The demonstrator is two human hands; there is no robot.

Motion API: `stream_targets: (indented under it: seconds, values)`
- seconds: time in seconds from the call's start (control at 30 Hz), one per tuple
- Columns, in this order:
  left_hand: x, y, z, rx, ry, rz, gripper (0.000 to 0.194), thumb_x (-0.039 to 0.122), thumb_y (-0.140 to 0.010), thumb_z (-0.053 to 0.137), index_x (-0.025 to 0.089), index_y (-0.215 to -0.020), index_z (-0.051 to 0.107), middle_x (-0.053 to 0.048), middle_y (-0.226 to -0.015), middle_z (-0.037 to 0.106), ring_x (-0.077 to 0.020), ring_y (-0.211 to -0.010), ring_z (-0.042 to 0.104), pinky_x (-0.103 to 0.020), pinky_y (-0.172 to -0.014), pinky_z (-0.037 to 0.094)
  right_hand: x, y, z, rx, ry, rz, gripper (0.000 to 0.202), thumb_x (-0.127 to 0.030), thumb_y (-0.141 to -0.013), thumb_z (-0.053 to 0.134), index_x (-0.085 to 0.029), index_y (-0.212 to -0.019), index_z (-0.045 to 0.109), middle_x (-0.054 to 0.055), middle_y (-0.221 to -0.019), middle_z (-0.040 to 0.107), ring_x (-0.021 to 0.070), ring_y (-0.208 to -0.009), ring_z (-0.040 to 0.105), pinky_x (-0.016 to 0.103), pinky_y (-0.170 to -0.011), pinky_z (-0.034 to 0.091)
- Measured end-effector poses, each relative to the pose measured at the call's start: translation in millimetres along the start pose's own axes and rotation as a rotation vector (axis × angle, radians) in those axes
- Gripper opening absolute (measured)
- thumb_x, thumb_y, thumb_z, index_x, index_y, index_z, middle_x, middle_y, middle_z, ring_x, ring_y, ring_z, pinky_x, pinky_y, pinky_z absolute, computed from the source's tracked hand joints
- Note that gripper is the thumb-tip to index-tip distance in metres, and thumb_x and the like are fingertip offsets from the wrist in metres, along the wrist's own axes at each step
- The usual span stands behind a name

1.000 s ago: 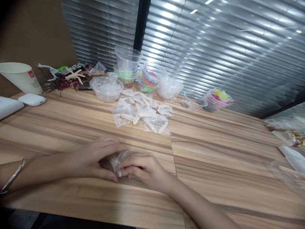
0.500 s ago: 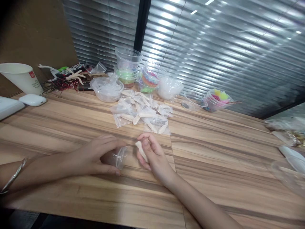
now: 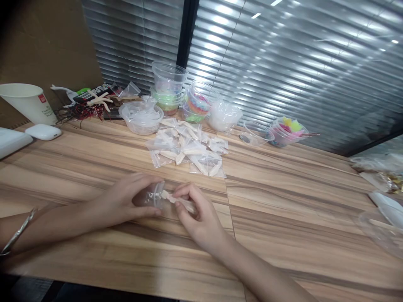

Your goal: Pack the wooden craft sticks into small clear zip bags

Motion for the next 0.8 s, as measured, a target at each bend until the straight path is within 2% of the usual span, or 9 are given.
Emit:
stream_targets:
  seconds: [0.1, 0.23, 0.37, 0.43, 0.53, 0.6, 0.7, 0.8]
  values:
    - [-0.7, -0.1, -1.7, 0.028, -0.017, -0.003, 0.054, 0.06, -0.08, 0.053, 0.019, -0.116, 0.051, -0.006, -0.116, 0.057, -0.0214, -0.105, 0.051, -0.033, -0.087, 0.039, -8.7, -2.5, -3.8, 0.056, 0.104, -0.117, 0.009, -0.017, -0.087, 0.052, -0.019, -0.091, 0.059, 0.004, -0.104, 0.049, 0.0117, -0.104, 0.048, 0.025, -0.093, 0.037]
    - [6.8, 0.2, 4.2, -0.085, -0.01, 0.065, 0.056, 0.059, -0.078, 0.056, 0.022, -0.119, 0.05, -0.006, -0.116, 0.057, -0.0223, -0.104, 0.051, -0.033, -0.085, 0.04, -14.4, -2.8, -2.2, 0.04, 0.147, -0.152, 0.02, -0.014, -0.086, 0.052, -0.022, -0.1, 0.063, 0.005, -0.106, 0.05, 0.0106, -0.105, 0.049, 0.022, -0.091, 0.041]
    - [9.8, -0.1, 1.3, -0.062, 0.039, 0.087, 0.054, 0.054, -0.079, 0.058, 0.022, -0.121, 0.049, -0.005, -0.117, 0.057, -0.0211, -0.105, 0.051, -0.031, -0.086, 0.039, -16.0, 0.9, 6.0, -0.068, 0.157, -0.165, 0.039, -0.012, -0.09, 0.043, -0.025, -0.126, 0.049, 0.005, -0.122, 0.051, 0.012, -0.116, 0.047, 0.026, -0.1, 0.039]
    - [9.2, -0.2, 1.1, -0.059, 0.052, 0.079, 0.052, 0.053, -0.079, 0.058, 0.021, -0.12, 0.049, -0.005, -0.116, 0.057, -0.0207, -0.105, 0.051, -0.03, -0.085, 0.04, -14.4, 4.1, 7.5, -0.061, 0.158, -0.169, 0.042, -0.011, -0.091, 0.041, -0.025, -0.13, 0.042, 0.006, -0.125, 0.05, 0.0129, -0.118, 0.047, 0.03, -0.102, 0.039]
    - [8.7, -0.2, 1.8, -0.07, 0.023, 0.066, 0.053, 0.056, -0.079, 0.056, 0.02, -0.119, 0.051, -0.007, -0.115, 0.057, -0.0217, -0.103, 0.052, -0.032, -0.084, 0.04, -8.7, 8.8, 5.3, 0.021, 0.085, -0.149, 0.037, -0.01, -0.09, 0.043, -0.025, -0.124, 0.04, 0.005, -0.119, 0.054, 0.0121, -0.111, 0.053, 0.028, -0.094, 0.046]
    - [9.1, -0.1, 2.7, -0.085, 0.005, 0.065, 0.054, 0.057, -0.079, 0.055, 0.02, -0.118, 0.051, -0.007, -0.114, 0.057, -0.0224, -0.103, 0.052, -0.033, -0.083, 0.04, -8.0, 10.7, 3.2, 0.069, 0.095, -0.166, 0.032, -0.009, -0.087, 0.049, -0.025, -0.114, 0.043, 0.003, -0.11, 0.058, 0.0104, -0.103, 0.057, 0.024, -0.087, 0.049]
    - [9.6, 0.4, 4.0, -0.097, 0.008, 0.06, 0.054, 0.056, -0.079, 0.057, 0.021, -0.119, 0.05, -0.006, -0.114, 0.057, -0.0224, -0.103, 0.052, -0.034, -0.084, 0.041, -19.9, 10.9, 1.0, 0.102, 0.237, -0.31, 0.026, -0.005, -0.08, 0.059, -0.021, -0.099, 0.052, 0.001, -0.099, 0.06, 0.009, -0.094, 0.058, 0.021, -0.082, 0.048]
    - [9.9, 2.1, 4.1, -0.074, 0.055, 0.038, 0.057, 0.056, -0.078, 0.057, 0.021, -0.122, 0.047, -0.006, -0.118, 0.054, -0.0223, -0.107, 0.05, -0.034, -0.088, 0.041, -32.4, 9.7, -4.0, 0.165, 0.313, -0.413, 0.019, -0.002, -0.076, 0.061, -0.017, -0.086, 0.054, 0.002, -0.092, 0.056, 0.0078, -0.088, 0.056, 0.018, -0.076, 0.046]
Point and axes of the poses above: each hand's wrist, its own y-axis away from the middle knuckle, its own z-axis out of the palm, x = y × z, the point moved 7 cm from there along -y, towards the middle knuckle
